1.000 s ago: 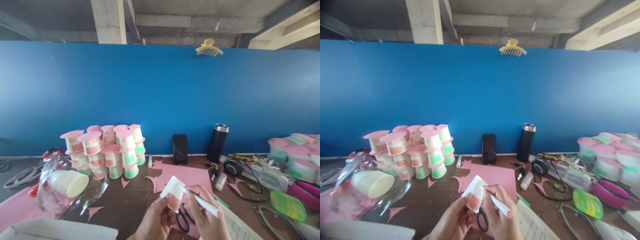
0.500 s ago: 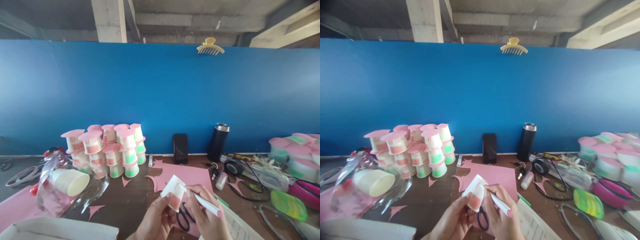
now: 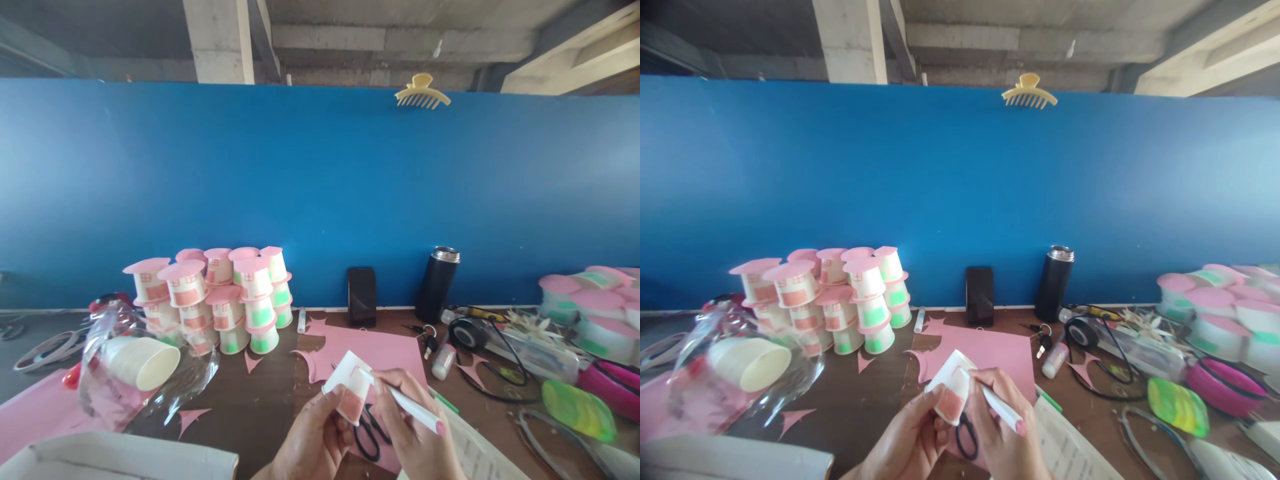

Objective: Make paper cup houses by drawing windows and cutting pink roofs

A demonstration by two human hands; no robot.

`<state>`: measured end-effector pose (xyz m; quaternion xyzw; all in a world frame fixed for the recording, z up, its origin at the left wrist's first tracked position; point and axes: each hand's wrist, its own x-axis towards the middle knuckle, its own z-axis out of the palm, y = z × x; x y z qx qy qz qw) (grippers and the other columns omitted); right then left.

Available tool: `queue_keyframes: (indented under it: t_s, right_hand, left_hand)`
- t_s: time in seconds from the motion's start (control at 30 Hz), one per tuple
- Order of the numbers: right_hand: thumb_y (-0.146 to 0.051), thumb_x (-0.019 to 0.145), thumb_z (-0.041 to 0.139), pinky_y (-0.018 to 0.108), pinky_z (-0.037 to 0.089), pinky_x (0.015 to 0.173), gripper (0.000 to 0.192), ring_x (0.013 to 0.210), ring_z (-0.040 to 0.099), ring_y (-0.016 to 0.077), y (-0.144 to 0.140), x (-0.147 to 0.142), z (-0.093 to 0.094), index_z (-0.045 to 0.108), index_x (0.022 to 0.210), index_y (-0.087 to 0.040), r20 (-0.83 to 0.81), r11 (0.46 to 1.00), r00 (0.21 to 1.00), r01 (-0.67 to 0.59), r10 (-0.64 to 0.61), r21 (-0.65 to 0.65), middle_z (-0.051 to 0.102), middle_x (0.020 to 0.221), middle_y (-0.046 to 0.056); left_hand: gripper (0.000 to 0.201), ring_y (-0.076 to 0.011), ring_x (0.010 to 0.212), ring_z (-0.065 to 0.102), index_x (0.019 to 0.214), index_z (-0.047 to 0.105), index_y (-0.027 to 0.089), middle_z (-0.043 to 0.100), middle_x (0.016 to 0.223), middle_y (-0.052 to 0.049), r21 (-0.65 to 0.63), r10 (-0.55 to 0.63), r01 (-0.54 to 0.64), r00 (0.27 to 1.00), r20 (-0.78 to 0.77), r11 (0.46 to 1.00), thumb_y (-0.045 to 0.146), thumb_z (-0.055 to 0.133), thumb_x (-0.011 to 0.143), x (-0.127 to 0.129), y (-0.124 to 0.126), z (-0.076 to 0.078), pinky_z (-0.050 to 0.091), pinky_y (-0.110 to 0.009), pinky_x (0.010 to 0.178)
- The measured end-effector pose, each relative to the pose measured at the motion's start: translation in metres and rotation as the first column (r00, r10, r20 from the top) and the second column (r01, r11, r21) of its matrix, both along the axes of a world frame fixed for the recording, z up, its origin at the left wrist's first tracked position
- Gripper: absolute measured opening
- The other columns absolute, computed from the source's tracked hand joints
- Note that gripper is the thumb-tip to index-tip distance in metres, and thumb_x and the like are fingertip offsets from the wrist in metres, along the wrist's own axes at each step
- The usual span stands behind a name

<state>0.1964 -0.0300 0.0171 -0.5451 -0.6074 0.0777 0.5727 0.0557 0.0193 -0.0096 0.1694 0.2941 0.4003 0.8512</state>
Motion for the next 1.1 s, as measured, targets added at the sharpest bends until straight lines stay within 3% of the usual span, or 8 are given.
queue_keyframes:
  t_s: [1.1]
  right_hand:
    - [-0.031, 0.09, 0.053, 0.019, 0.052, 0.053, 0.014, 0.059, 0.062, 0.0141, -0.0001, 0.0002, -0.0045, 0.063, 0.091, -0.021, -0.043, 1.0, 0.999, -0.014, 0.014, -0.018, 0.064, 0.074, 0.002]
  left_hand:
    - [0.022, -0.0063, 0.042, 0.048, 0.068, 0.062, 0.006, 0.056, 0.05, -0.001, -0.068, -0.015, 0.016, 1.0, 0.02, 0.998, 0.017, 0.056, 0.087, -0.0013, 0.0012, 0.0074, 0.042, -0.017, 0.044]
